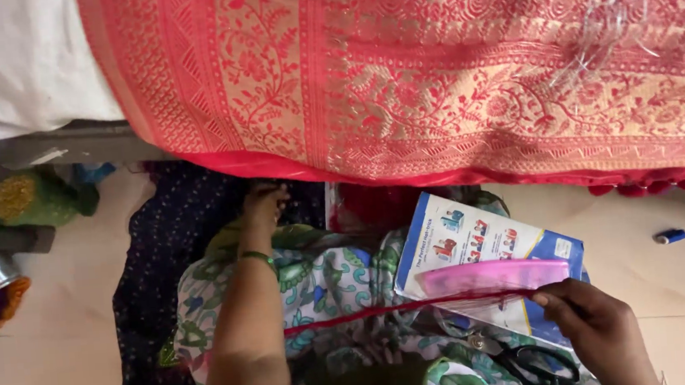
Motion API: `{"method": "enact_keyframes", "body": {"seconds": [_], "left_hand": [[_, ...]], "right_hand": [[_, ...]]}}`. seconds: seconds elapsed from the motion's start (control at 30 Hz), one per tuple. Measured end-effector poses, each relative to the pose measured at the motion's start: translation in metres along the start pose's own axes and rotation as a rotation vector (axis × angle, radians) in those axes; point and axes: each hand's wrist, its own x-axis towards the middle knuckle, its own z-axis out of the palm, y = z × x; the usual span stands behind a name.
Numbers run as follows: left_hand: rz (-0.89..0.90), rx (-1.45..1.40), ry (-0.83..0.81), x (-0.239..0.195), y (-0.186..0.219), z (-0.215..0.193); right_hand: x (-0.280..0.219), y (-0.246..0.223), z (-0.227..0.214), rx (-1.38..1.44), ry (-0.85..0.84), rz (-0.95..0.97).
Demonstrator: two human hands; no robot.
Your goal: Crafting and attaching decorative yarn tassels to a saree.
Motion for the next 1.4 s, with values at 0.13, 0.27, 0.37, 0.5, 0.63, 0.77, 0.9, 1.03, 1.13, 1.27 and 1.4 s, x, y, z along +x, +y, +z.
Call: {"method": "enact_keyframes", "body": {"seconds": [0.13, 0.27, 0.37, 0.5, 0.63, 0.77, 0.9, 1.03, 1.13, 1.27, 1.4], "left_hand": [[0.176, 0.003, 0.004, -0.015, -0.019, 0.036], [0.298, 0.225, -0.519, -0.095, 0.014, 0.109], [0.542, 0.51, -0.429, -0.058, -0.018, 0.111], [0.548, 0.832, 0.385, -0.06, 0.002, 0.081], [0.467, 1.278, -0.008, 0.0, -0.054, 0.043], [0.43, 1.07, 0.117, -0.022, -0.023, 0.053], [0.314, -0.02, 0.095, -0.02, -0.005, 0.042], [0.381, -0.209, 0.006, -0.074, 0.008, 0.078], [0.245, 0.035, -0.403, -0.158, 0.008, 0.148], [0.829, 0.741, -0.446, -0.241, 0.053, 0.205], [0.855, 0.844, -0.55, -0.268, 0.098, 0.207]], "right_hand": [[-0.01, 0.002, -0.001, -0.005, 0.028, 0.04], [-0.013, 0.014, -0.002, 0.055, 0.026, 0.053], [-0.018, 0.016, -0.009, 0.022, 0.038, 0.039], [-0.018, 0.042, -0.02, 0.097, 0.023, 0.022], [-0.019, 0.047, -0.014, 0.063, 0.046, 0.12], [-0.029, 0.044, -0.008, -0.006, 0.044, 0.064], [-0.026, 0.041, -0.008, 0.022, 0.035, 0.034], [-0.022, 0.033, -0.004, -0.039, 0.039, 0.159], [-0.021, 0.023, 0.003, -0.057, 0.022, 0.182], [-0.025, 0.018, 0.003, 0.095, 0.005, 0.073], [-0.036, 0.017, -0.017, 0.013, 0.084, -0.043]]}}
